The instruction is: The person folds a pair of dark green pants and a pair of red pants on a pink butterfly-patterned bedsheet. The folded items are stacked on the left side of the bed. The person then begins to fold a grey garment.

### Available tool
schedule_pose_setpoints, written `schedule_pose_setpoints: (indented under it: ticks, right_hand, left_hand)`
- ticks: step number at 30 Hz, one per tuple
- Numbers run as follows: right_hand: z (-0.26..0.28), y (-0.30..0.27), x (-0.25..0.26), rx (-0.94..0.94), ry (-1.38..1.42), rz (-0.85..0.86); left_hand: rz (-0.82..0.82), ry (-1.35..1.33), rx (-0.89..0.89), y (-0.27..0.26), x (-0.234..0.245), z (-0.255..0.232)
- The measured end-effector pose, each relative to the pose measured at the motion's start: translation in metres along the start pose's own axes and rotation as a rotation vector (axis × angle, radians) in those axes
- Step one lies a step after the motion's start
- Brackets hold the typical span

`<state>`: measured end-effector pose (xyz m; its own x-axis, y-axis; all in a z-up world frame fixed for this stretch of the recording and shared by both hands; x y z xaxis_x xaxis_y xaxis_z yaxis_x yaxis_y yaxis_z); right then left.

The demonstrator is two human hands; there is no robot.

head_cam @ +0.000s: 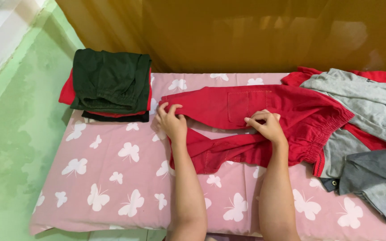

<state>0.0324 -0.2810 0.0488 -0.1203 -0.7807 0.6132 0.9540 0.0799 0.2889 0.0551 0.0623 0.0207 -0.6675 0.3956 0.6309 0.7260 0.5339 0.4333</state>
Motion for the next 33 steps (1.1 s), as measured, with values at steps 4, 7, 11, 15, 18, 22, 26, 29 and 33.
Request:
schedule_pose_setpoints:
  ticks: [4, 7, 11, 15, 18, 22, 26, 29, 33]
  right_hand:
    - [0.039, 0.001, -0.001, 0.014, -0.139, -0.029]
    - [0.045, 0.008, -0.017, 0.09, -0.217, -0.05]
    - [0.075, 0.013, -0.037, 0.183, -0.252, -0.073]
    - [0.099, 0.028, -0.068, 0.273, -0.107, -0.009]
    - [0.113, 0.041, -0.091, 0.244, -0.024, 0.007]
    - [0.108, 0.065, -0.131, 0.218, -0.046, -0.027]
    - [0.089, 0.09, -0.167, 0.137, 0.012, -0.085]
    - [0.082, 0.091, -0.189, 0.092, 0.05, -0.078]
    - [0.079, 0.088, -0.204, 0.039, 0.008, -0.039]
  left_hand:
    - [-0.075, -0.11, 0.115, 0.006, -0.014, 0.042]
    - [-0.16, -0.333, 0.134, 0.004, -0.008, 0.056]
    - [-0.041, -0.516, 0.228, 0.011, -0.002, 0.073]
    - [0.103, -0.658, 0.268, 0.022, 0.02, 0.055]
    - [0.148, -0.621, 0.253, 0.042, 0.004, 0.066]
    - [0.237, -0.625, 0.364, 0.058, -0.032, 0.087]
    - [0.279, -0.781, 0.344, 0.065, -0.052, 0.078]
    - [0.338, -0.892, 0.321, 0.056, -0.043, 0.063]
    - [0.482, -1.083, 0.316, 0.048, -0.031, 0.044]
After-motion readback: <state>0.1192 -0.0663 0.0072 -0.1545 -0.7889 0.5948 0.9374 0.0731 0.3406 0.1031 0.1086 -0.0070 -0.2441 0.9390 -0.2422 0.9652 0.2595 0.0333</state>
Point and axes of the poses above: each hand's wrist, its own y-axis towards the middle knuckle, its own x-axis out of the back of the hand, z = x × y, the point moved 7 cm from there along y, towards the middle knuckle, and after that the axes turned 5 degrees about -z, right-handed, at the moved point
